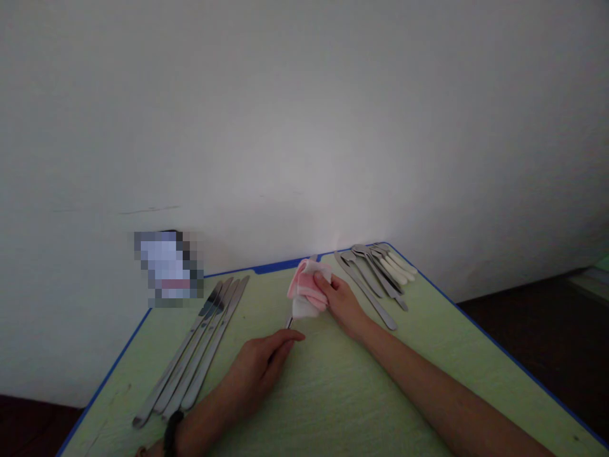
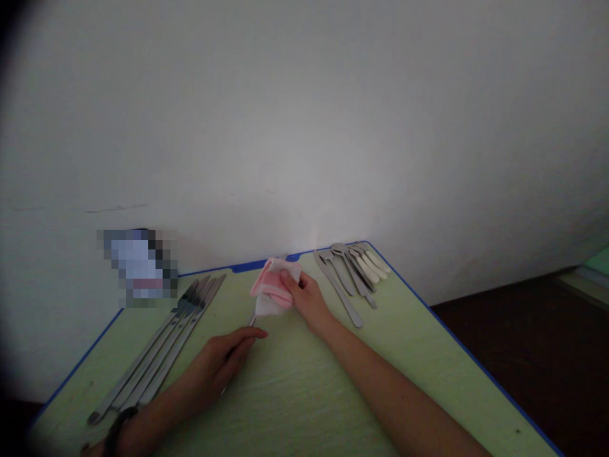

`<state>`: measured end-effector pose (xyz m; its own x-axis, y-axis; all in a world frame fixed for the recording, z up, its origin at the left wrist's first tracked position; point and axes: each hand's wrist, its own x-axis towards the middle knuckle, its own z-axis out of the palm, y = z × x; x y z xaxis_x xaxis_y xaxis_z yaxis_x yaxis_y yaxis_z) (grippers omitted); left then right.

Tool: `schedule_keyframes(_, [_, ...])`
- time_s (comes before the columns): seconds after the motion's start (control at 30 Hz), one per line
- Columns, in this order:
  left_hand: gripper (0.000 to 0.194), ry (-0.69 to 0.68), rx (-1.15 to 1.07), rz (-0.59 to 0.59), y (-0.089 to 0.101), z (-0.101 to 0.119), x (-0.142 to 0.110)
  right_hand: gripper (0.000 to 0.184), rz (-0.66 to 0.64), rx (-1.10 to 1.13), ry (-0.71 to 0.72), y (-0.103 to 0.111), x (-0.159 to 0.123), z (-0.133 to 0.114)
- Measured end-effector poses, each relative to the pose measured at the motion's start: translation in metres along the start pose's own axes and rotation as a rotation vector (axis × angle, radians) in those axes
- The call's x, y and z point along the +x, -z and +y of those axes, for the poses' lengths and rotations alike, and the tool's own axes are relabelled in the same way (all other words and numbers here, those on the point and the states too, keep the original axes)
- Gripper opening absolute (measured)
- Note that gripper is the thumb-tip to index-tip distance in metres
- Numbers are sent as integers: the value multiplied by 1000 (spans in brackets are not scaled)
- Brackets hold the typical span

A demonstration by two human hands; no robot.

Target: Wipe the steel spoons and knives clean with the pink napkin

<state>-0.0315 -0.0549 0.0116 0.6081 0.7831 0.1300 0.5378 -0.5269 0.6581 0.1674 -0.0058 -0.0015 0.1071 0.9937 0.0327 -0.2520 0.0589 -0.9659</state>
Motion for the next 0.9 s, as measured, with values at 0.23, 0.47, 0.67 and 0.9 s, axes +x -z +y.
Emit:
schedule_keyframes(0.23, [33,36,-12,-34,1,1,-3,28,-28,140,63,-1,4,2])
schedule_keyframes(0.47, [33,1,13,-38,2,2,-2,32,-96,289,56,2,7,5])
schedule_keyframes(0.67, [33,-27,104,-73,3,6,-2,37,-121,395,-29,2,5,0])
schedule_keyframes(0.9, [32,-47,138,-62,2,4,-1,15,-132,505,-214,5,7,-6])
